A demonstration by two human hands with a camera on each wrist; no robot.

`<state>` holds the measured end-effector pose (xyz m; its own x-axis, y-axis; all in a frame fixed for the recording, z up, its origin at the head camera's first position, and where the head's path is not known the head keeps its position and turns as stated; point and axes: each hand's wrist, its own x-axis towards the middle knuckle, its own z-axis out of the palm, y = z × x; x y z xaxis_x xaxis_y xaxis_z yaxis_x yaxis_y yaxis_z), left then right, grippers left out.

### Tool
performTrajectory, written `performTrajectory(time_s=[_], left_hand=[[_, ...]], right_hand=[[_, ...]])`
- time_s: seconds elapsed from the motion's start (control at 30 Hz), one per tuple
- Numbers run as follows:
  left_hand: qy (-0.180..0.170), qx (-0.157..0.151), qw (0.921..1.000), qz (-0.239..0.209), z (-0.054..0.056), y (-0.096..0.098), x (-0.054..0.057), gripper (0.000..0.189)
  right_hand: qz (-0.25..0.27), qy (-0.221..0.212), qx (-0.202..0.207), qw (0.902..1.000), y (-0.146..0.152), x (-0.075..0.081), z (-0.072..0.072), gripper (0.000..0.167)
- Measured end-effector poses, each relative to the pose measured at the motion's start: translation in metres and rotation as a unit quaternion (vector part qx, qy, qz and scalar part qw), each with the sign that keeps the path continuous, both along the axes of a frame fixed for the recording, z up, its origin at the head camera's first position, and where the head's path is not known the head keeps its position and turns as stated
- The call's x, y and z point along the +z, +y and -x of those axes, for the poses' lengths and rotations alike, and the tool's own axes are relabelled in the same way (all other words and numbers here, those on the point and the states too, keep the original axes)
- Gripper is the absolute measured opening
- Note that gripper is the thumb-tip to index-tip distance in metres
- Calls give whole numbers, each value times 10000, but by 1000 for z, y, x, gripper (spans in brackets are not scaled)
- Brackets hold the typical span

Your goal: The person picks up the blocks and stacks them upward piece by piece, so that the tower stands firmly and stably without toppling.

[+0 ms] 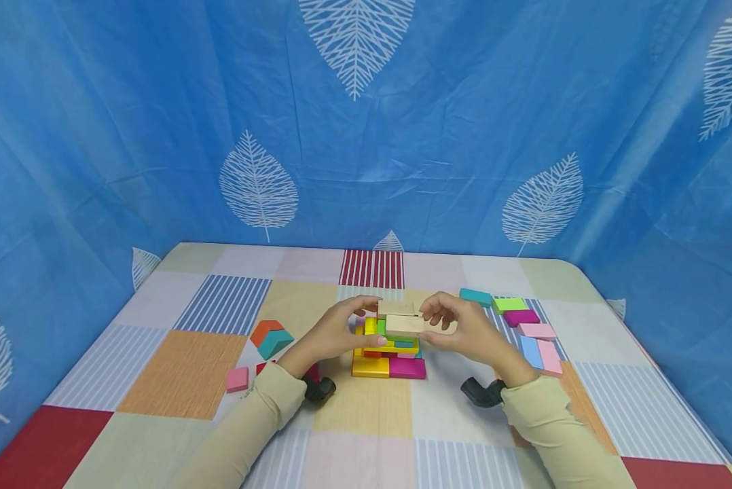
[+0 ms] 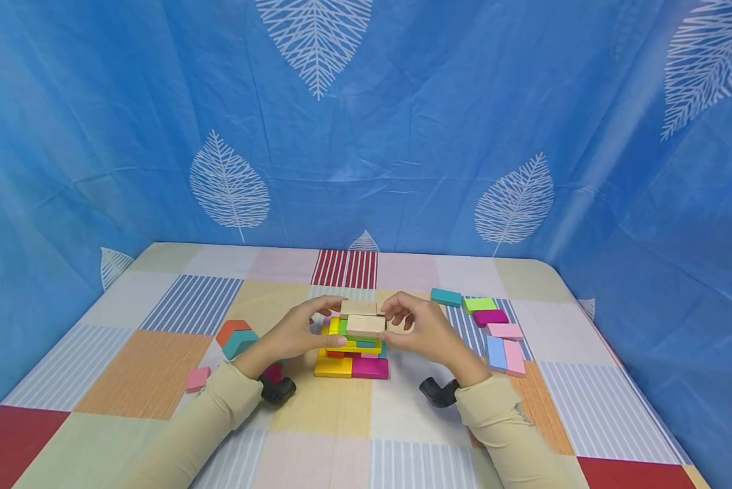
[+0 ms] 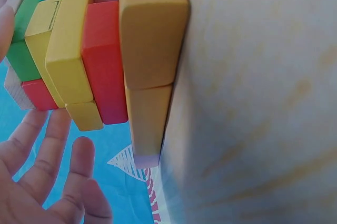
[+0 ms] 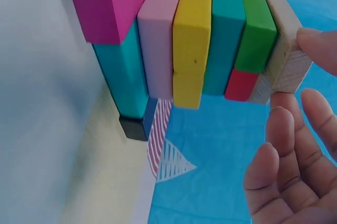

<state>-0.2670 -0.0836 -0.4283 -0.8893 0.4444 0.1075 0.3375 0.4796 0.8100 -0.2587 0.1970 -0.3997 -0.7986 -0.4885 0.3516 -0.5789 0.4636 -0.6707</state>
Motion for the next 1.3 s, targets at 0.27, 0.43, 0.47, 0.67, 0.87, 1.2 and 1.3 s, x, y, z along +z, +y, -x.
performTrajectory(time_s=[0.27, 0.43, 0.47, 0.67, 0.87, 1.2, 1.3], left_hand=[[23, -44, 10000, -13, 0, 1, 1, 74], [47, -13, 10000, 51, 1, 3, 2, 73], [53, -8, 10000, 61, 1, 3, 2, 72], [64, -16, 10000, 59, 2, 3, 0, 70], [-8, -34, 10000, 11, 3, 2, 0, 70], [-24, 79, 10000, 4, 2, 1, -1, 70], [-3, 91, 10000, -4, 1, 0, 0, 69]], right_hand=[[152, -149, -192, 9996, -8, -4, 0, 36], [244, -363, -148, 9989, -6, -5, 4, 48], [273, -463, -114, 9985, -5, -6, 5, 52], [417, -918, 30, 9949, -5, -10, 12, 56], [494, -980, 44, 9939, -4, -12, 15, 53], [63, -920, -5, 9957, 30, -3, 12, 45], [-207, -817, -159, 9963, 59, 2, 7, 33]])
